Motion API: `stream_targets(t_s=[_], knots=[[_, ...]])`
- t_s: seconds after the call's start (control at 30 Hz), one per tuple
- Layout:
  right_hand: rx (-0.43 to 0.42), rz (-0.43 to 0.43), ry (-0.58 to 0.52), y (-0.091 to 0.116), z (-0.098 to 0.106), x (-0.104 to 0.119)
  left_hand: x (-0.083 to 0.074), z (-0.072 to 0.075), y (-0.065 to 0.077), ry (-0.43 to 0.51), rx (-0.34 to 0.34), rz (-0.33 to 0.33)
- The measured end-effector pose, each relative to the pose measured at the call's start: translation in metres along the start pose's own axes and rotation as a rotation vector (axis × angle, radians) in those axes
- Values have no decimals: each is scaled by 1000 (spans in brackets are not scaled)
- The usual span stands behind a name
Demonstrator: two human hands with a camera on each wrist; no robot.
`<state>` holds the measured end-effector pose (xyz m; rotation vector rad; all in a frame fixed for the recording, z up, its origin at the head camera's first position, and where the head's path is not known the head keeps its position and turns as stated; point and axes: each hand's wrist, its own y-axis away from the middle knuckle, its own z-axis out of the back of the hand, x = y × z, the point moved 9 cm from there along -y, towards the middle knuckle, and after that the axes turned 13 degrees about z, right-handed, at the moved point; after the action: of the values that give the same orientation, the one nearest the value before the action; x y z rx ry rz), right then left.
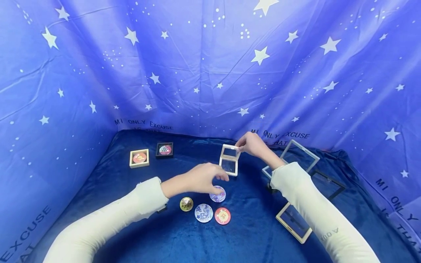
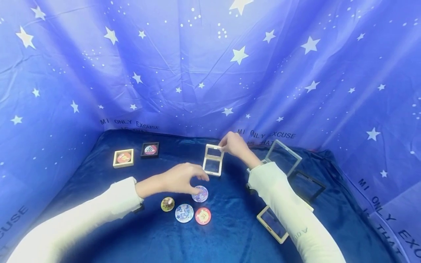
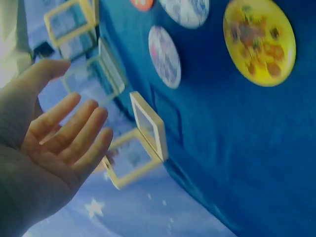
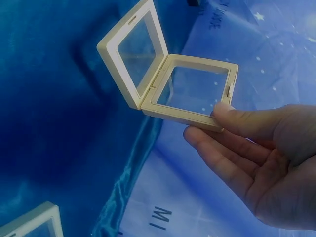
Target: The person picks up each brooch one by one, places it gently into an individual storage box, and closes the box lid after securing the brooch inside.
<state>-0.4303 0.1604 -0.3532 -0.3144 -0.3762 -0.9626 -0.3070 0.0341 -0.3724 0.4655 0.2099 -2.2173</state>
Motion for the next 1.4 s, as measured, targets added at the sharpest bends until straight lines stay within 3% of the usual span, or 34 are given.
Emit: stream_targets(t_s=[0.13, 0.3, 0.63, 1.03, 1.4], knots=[[26, 22, 19, 3, -11, 3, -19, -22, 4, -116, 98, -49], [50, 21, 0, 7, -22, 6, -32, -50, 8, -230, 203, -76], [53, 33, -13, 7, -28, 11, -41, -86, 10, -396, 276, -131], [60, 49, 9, 6, -29, 11, -49, -88, 14, -379, 263, -155], [76, 48, 11, 5, -31, 11, -48, -89, 13, -338, 271, -131]])
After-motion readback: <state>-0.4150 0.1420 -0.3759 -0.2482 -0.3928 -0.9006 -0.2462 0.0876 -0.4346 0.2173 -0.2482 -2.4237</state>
